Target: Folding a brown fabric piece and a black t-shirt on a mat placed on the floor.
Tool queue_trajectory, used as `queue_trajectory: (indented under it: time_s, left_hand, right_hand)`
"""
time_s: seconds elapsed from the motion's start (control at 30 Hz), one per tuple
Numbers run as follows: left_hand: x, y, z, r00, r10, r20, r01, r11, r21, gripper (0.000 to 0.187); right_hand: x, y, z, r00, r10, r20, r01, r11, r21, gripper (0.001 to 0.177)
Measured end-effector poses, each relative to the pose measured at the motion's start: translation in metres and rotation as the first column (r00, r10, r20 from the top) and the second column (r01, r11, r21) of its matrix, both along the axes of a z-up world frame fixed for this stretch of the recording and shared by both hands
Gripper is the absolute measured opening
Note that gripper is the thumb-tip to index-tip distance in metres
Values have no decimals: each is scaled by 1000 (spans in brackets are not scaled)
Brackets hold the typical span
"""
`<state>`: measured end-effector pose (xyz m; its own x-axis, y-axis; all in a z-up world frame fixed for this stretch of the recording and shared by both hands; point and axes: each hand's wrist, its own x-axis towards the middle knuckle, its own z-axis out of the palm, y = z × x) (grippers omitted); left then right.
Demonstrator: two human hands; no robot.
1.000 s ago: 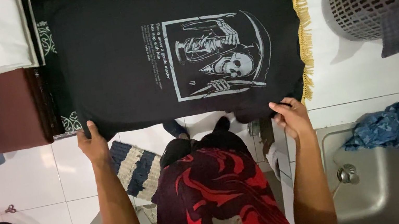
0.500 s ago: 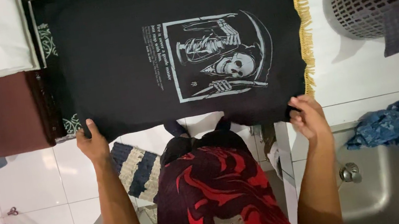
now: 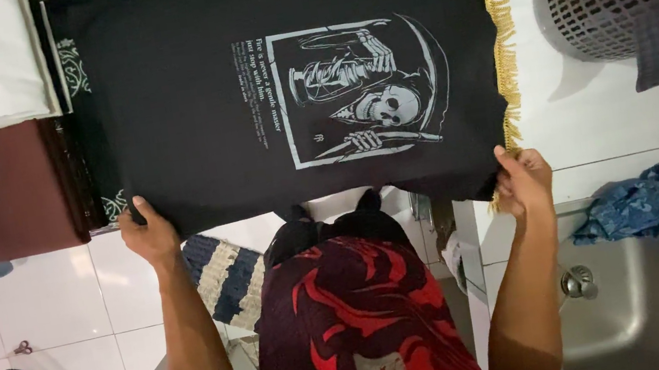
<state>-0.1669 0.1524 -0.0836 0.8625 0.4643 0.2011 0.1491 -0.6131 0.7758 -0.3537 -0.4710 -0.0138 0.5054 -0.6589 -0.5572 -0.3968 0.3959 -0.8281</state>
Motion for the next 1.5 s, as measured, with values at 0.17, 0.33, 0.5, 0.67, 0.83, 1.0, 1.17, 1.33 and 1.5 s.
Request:
queue_trajectory:
  time_s: [0.17,0.33,0.5,0.67,0.83,1.0,1.17,1.33,1.5]
  left_hand:
    - [2,-6,6,998,59,-36,-58,998,39,42]
    - [-5,-25,22,984,154,-88,-126,956,265,36]
    - [-9,-100,46,983,-174,-54,178,855,487,49]
    - [11,-98,52,881,-326,-342,460,756,465,63]
    - [31,-45,53,888,-218,-406,408,779,476,71]
    - [38,-118,68,899,-287,-332,425,756,497,71]
    - [32,-220,72,649,-644,-405,757,495,426,66]
    - [79,-147,88,678,-517,-522,734,455,504,67]
    - [117,-28,55,792,-441,-422,608,630,483,71]
  right_hand:
    - [5,4,3,997,-77,-5,76,990,-123,41]
    - [14,27,-19,995,52,-83,-96,340,-936,27]
    - [81,112,22,872,411,-264,-309,44,-950,43]
    - [92,79,10,618,350,-704,-652,-272,-708,56]
    - [57,-27,-30,636,88,-767,-771,118,-626,65]
    - [104,84,-5,745,256,-616,-627,-45,-778,67]
    - [160,202,-28,603,590,-537,-460,-292,-838,66]
    - [163,136,39,600,353,-718,-774,29,-633,63]
    - [142,10,-36,758,176,-628,-646,71,-760,69]
